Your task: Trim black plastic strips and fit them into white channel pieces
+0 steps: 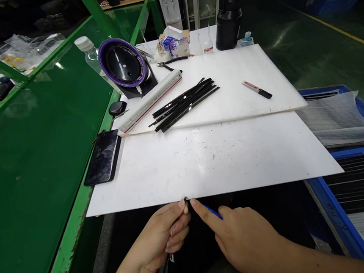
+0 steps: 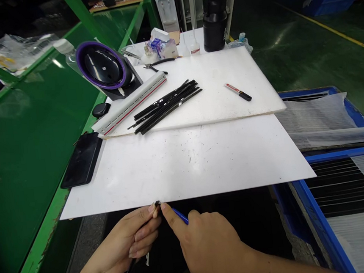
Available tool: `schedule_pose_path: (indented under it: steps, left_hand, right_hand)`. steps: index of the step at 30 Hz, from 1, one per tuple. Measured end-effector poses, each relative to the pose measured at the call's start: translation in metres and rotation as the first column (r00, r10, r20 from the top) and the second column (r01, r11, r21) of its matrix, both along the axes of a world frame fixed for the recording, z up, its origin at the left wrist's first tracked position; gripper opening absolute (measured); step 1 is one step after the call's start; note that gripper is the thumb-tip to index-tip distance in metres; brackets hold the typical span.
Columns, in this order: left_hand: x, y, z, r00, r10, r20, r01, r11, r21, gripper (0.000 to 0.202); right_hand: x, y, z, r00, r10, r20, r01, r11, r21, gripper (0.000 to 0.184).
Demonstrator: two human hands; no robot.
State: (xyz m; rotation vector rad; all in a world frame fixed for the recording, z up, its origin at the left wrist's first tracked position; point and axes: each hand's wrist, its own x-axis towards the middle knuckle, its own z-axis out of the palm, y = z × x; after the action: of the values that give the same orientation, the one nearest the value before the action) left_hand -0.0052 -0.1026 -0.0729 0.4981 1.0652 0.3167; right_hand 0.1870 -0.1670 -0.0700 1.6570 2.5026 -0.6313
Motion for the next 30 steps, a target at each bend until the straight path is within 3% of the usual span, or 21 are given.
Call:
schedule_pose_path:
  steps: [3, 8, 11, 17, 26, 30]
  left_hand:
    - [-0.001, 0.001, 0.001, 1.000, 0.004, 0.009, -0.004, 1.000, -0.011, 0.041]
    - [0.000, 0.001, 0.000, 1.000, 0.004, -0.001, -0.004, 1.000, 0.001, 0.038]
    - [0.000, 0.001, -0.001, 1.000, 0.002, 0.001, -0.002, 1.000, 0.006, 0.040]
    - [0.001, 0.001, -0.001, 1.000, 0.009, 0.008, -0.009, 1.000, 0.012, 0.041]
    - [0.002, 0.000, 0.000, 1.000, 0.009, 0.018, -0.009, 1.000, 0.005, 0.044]
    - [0.000, 0.000, -0.001, 1.000, 0.004, 0.010, -0.004, 1.000, 0.004, 0.041]
  right_hand:
    - [0.000, 0.000, -0.003, 1.000, -0.012, 0.016, 0.013, 1.000, -0.006, 0.084]
    - [0.005, 0.004, 0.003, 0.973, -0.086, -0.215, 0.056, 0.988, -0.141, 0.069]
    - [0.006, 0.005, 0.007, 0.958, -0.099, -0.270, 0.059, 0.986, -0.154, 0.068]
    - [0.004, 0.006, 0.008, 0.974, -0.085, -0.211, 0.057, 0.989, -0.134, 0.070]
    - [-0.001, 0.001, 0.001, 0.999, 0.008, 0.054, -0.007, 1.000, -0.006, 0.082]
    - [0.005, 0.005, 0.005, 0.991, -0.039, -0.129, 0.031, 0.997, -0.064, 0.071]
